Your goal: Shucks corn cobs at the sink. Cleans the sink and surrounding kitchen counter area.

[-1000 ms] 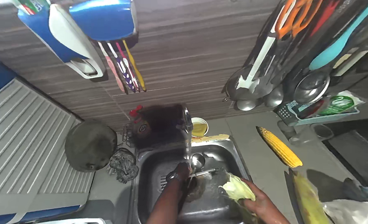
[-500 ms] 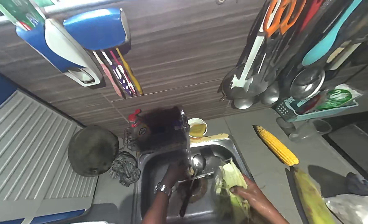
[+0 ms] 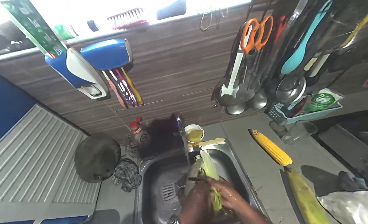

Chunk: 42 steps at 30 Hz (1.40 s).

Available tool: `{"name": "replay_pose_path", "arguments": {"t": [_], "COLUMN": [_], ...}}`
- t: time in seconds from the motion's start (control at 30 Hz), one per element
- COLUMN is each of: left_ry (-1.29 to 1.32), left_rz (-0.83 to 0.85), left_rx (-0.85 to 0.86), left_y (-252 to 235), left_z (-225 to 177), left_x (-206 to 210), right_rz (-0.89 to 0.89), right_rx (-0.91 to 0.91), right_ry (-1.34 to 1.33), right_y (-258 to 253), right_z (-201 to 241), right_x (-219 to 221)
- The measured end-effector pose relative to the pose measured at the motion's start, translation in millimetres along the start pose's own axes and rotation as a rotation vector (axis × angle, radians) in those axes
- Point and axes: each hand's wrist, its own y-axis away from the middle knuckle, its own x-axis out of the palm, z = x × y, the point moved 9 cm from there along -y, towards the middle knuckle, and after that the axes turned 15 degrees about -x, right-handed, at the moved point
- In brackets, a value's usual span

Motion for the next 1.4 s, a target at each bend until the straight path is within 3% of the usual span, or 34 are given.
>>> {"name": "replay_pose_path", "arguments": {"t": [0.17, 0.27, 0.37, 0.47, 0.57, 0.67, 0.77, 0.87, 1.0, 1.17, 1.23, 1.33, 1.4], "left_ry": [-0.226, 0.013, 0.350, 0.629, 0.761, 0.743, 0.502, 0.350, 0.599, 0.932, 0.978, 0.749, 0.566], "left_rz": [0.046, -0.134, -0.382, -0.216, -0.125, -0.208, -0.330, -0.273, -0.101, -0.234, -0.235, -0.162, -0.052], "left_rx": [0.129, 0.124, -0.064, -0.356, -0.468, -0.428, -0.212, -0.098, -0.101, -0.421, -0.467, -0.391, -0.330], "left_y": [35.8, 55.7, 56.8, 36.8, 21.3, 7.4, -4.1, -15.9, -28.6, -64.1, -79.1, -83.9, -80.4], "left_z": [-26.6, -25.8, 15.5, 58.9, 57.4, 45.0, 30.0, 16.1, 21.3, 62.7, 70.2, 49.1, 16.1], "left_x": [23.4, -4.9, -46.4, -35.7, -15.7, -11.9, -17.8, -33.4, -69.1, -103.1, -103.7, -99.0, -84.2], "right_rz": [-0.190, -0.215, -0.197, -0.142, -0.118, -0.119, -0.105, -0.045, -0.010, -0.002, 0.022, 0.127, 0.142], "right_rx": [-0.083, -0.121, -0.122, -0.104, -0.082, -0.085, -0.099, -0.140, -0.320, -0.515, -0.584, -0.799, -0.815], "right_ry": [0.001, 0.003, -0.019, -0.032, 0.010, -0.027, -0.111, -0.094, 0.056, 0.443, 0.690, 0.964, 1.057], "right_y": [-2.2, 1.0, 13.4, 21.7, 19.5, 10.2, 9.1, 4.6, 6.9, 39.3, 56.4, 83.9, 100.9], "right_z": [9.8, 19.9, 34.5, 38.6, 31.7, 23.7, 33.0, 50.4, 85.1, 130.5, 139.4, 137.4, 128.7], "right_x": [-22.6, -35.7, -39.1, -25.8, -6.2, 5.1, 21.1, 31.5, 30.3, 12.3, 16.8, 32.6, 28.6]}}
